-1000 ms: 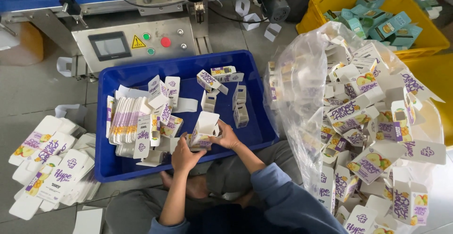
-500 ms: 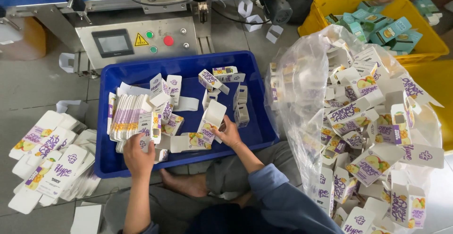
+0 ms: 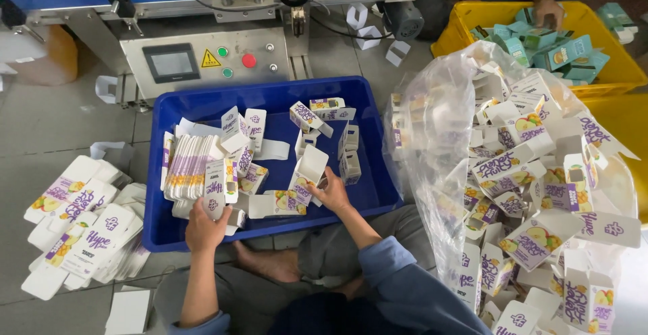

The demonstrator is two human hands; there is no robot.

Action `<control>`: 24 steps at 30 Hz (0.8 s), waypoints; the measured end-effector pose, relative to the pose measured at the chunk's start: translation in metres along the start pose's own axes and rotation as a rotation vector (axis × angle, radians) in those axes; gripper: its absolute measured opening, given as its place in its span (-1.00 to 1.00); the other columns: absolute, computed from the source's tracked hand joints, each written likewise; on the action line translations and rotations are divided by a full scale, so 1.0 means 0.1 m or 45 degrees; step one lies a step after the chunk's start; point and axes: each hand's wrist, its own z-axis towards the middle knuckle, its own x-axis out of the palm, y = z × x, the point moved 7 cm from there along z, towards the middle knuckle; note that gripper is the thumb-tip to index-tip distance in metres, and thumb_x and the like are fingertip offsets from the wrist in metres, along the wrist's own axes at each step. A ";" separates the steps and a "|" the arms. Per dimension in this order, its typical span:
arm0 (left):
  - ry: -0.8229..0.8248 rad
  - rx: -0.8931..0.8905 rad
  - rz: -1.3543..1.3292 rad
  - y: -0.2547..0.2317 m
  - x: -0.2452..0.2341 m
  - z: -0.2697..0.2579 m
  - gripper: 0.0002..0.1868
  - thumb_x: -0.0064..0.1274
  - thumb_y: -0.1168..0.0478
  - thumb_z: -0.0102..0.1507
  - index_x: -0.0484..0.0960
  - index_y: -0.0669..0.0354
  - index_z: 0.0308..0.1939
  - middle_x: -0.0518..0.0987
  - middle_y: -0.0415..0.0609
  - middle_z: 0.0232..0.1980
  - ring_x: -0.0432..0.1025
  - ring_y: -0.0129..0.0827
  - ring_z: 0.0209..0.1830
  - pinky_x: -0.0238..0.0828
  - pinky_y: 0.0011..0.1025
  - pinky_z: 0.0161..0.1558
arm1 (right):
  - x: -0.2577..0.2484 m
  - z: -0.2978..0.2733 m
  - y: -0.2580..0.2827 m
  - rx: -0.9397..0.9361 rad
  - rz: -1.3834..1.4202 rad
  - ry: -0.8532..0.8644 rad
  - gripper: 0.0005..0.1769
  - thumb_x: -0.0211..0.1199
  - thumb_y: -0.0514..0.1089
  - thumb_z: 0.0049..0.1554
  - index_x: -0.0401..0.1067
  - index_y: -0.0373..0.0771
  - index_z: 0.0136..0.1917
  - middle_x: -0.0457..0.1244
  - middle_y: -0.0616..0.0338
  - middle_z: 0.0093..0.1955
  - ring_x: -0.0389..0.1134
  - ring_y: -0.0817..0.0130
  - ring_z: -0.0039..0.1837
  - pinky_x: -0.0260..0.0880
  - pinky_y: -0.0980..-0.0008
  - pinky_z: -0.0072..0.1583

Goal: Folding flat cardboard templates into boxes, inserting small items, and organizing them in a bin.

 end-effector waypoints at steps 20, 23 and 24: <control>0.200 -0.050 0.140 0.04 0.13 0.10 0.19 0.22 -0.41 0.05 0.08 -0.03 0.61 0.51 0.18 0.38 0.49 0.03 0.27 0.43 -0.09 0.19 | -0.02 0.00 -0.05 0.024 0.017 -0.060 -0.41 0.63 0.00 -0.11 0.39 -0.23 0.06 0.40 0.00 -0.16 0.46 0.20 -0.21 0.46 0.35 -0.15; 0.238 -0.072 0.181 0.09 0.19 0.13 0.18 0.27 -0.31 0.06 0.03 -0.07 0.62 0.52 0.18 0.38 0.49 0.04 0.29 0.42 -0.08 0.19 | -0.02 0.00 -0.05 0.031 0.018 -0.065 -0.40 0.64 -0.01 -0.12 0.40 -0.23 0.06 0.40 -0.01 -0.15 0.47 0.18 -0.21 0.46 0.34 -0.15; 0.248 -0.081 0.196 0.11 0.21 0.14 0.17 0.28 -0.28 0.08 0.02 -0.08 0.63 0.52 0.18 0.37 0.49 0.04 0.28 0.43 -0.08 0.18 | -0.03 -0.01 -0.03 0.033 0.019 -0.068 -0.41 0.63 -0.02 -0.13 0.40 -0.22 0.06 0.41 -0.01 -0.15 0.46 0.17 -0.22 0.45 0.34 -0.16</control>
